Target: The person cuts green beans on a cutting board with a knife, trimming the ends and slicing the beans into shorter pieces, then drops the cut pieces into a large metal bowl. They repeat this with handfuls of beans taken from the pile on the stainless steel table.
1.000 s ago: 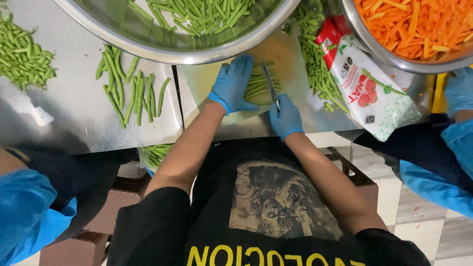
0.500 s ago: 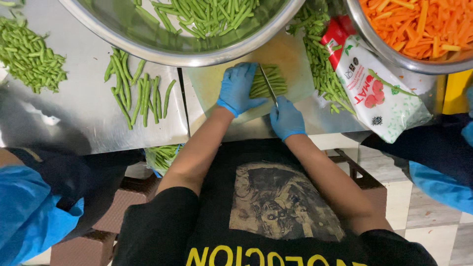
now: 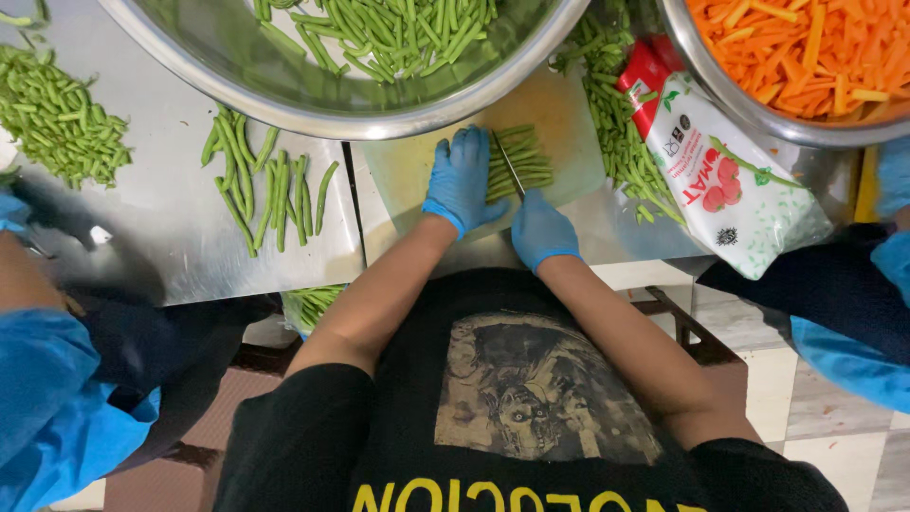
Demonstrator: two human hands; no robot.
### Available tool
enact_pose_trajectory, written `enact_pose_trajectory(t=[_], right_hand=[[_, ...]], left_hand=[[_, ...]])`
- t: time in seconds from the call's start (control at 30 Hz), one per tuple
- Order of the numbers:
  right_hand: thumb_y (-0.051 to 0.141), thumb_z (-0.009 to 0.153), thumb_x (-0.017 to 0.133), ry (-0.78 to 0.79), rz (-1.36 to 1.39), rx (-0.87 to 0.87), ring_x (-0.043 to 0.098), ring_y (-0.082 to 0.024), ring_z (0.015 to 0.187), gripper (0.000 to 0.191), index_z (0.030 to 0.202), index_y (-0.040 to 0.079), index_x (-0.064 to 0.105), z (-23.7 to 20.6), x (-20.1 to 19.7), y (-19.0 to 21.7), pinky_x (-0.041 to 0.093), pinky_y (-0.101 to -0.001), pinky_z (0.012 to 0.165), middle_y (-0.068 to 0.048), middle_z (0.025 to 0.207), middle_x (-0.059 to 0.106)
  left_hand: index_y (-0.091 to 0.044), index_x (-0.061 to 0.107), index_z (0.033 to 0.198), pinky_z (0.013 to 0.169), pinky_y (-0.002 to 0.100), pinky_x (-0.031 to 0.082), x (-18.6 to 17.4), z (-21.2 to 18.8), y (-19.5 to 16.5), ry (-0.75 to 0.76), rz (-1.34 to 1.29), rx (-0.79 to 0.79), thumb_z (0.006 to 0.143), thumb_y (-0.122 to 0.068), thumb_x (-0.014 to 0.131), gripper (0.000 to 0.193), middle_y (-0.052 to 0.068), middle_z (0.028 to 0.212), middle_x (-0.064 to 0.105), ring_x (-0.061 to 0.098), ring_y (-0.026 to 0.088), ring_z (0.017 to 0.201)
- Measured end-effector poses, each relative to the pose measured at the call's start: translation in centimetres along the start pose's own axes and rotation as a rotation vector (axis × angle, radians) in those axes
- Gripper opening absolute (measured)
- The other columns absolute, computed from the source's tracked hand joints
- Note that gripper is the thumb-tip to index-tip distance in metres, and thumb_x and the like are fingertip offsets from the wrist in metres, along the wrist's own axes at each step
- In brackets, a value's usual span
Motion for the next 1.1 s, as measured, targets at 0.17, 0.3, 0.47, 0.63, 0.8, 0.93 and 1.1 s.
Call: enact_pose_trajectory(t=[0.17,0.3,0.47,0.63,0.8,0.93,1.1], right_hand=[[0.022,0.100,0.041,0.074,-0.057,0.082,0.066,-0.054,0.099,0.031,0.120,0.002,0.053,-0.2,-0.6,1.3,0.049,-0.0622,0.087,-0.034,0.108,0.068],[0.021,0.101,0.040,0.127,-0.054,0.147,0.065,-0.053,0.106,0.030,0.120,0.004,0.055,-0.5,-1.4,2.2,0.048,-0.0613,0.092,-0.034,0.113,0.068],[0.029,0.097,0.048,0.160,-0.055,0.153,0.065,-0.052,0.107,0.033,0.118,0.005,0.056,0.8,-2.0,3.4,0.049,-0.0587,0.093,-0.033,0.112,0.067],[0.028,0.098,0.047,0.133,-0.065,0.165,0.067,-0.051,0.103,0.034,0.120,0.002,0.054,2.8,-0.4,4.0,0.051,-0.0592,0.090,-0.033,0.109,0.069],[0.026,0.098,0.047,0.128,-0.076,0.110,0.067,-0.051,0.103,0.033,0.120,0.003,0.054,2.7,0.3,2.9,0.051,-0.0597,0.090,-0.032,0.109,0.069],[0.024,0.099,0.045,0.148,-0.085,0.103,0.066,-0.051,0.106,0.031,0.119,0.003,0.056,0.8,0.3,1.8,0.050,-0.0589,0.092,-0.033,0.114,0.067],[0.019,0.101,0.040,0.211,-0.136,0.088,0.065,-0.053,0.105,0.031,0.123,0.001,0.052,-1.8,-0.2,0.4,0.049,-0.0600,0.092,-0.035,0.114,0.067]], left_hand=[[0.005,0.042,0.148,0.111,0.056,0.032,1.9,0.5,0.1,0.022,0.071,-0.007,0.074,-0.069,0.066,0.107,0.022,0.141,0.046,0.042,0.037,0.129],[0.004,0.045,0.144,0.109,0.056,0.032,2.8,0.8,0.1,0.033,0.097,0.003,0.077,-0.068,0.064,0.101,0.022,0.137,0.049,0.044,0.038,0.125],[0.003,0.048,0.142,0.108,0.056,0.032,3.8,1.2,0.1,0.081,0.102,0.013,0.080,-0.065,0.062,0.093,0.021,0.133,0.052,0.047,0.037,0.123],[0.001,0.049,0.142,0.107,0.056,0.033,4.1,1.4,0.1,0.032,0.162,0.011,0.082,-0.064,0.058,0.089,0.021,0.132,0.054,0.048,0.037,0.121],[0.000,0.051,0.139,0.107,0.059,0.031,3.9,1.3,-0.1,-0.018,0.184,0.002,0.082,-0.067,0.057,0.088,0.020,0.130,0.053,0.047,0.037,0.123],[0.000,0.050,0.143,0.108,0.062,0.029,4.0,1.0,-0.1,0.028,0.188,-0.028,0.084,-0.068,0.057,0.091,0.019,0.130,0.052,0.047,0.036,0.120],[-0.002,0.048,0.145,0.110,0.066,0.027,3.2,0.9,-0.3,0.023,0.222,-0.058,0.083,-0.066,0.058,0.090,0.018,0.130,0.051,0.047,0.035,0.119]])
Point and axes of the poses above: each hand's wrist, its own z-axis towards the middle knuckle, its own x-axis out of the palm, y = z × x, the point moved 10 cm from there along z, towards the middle knuckle
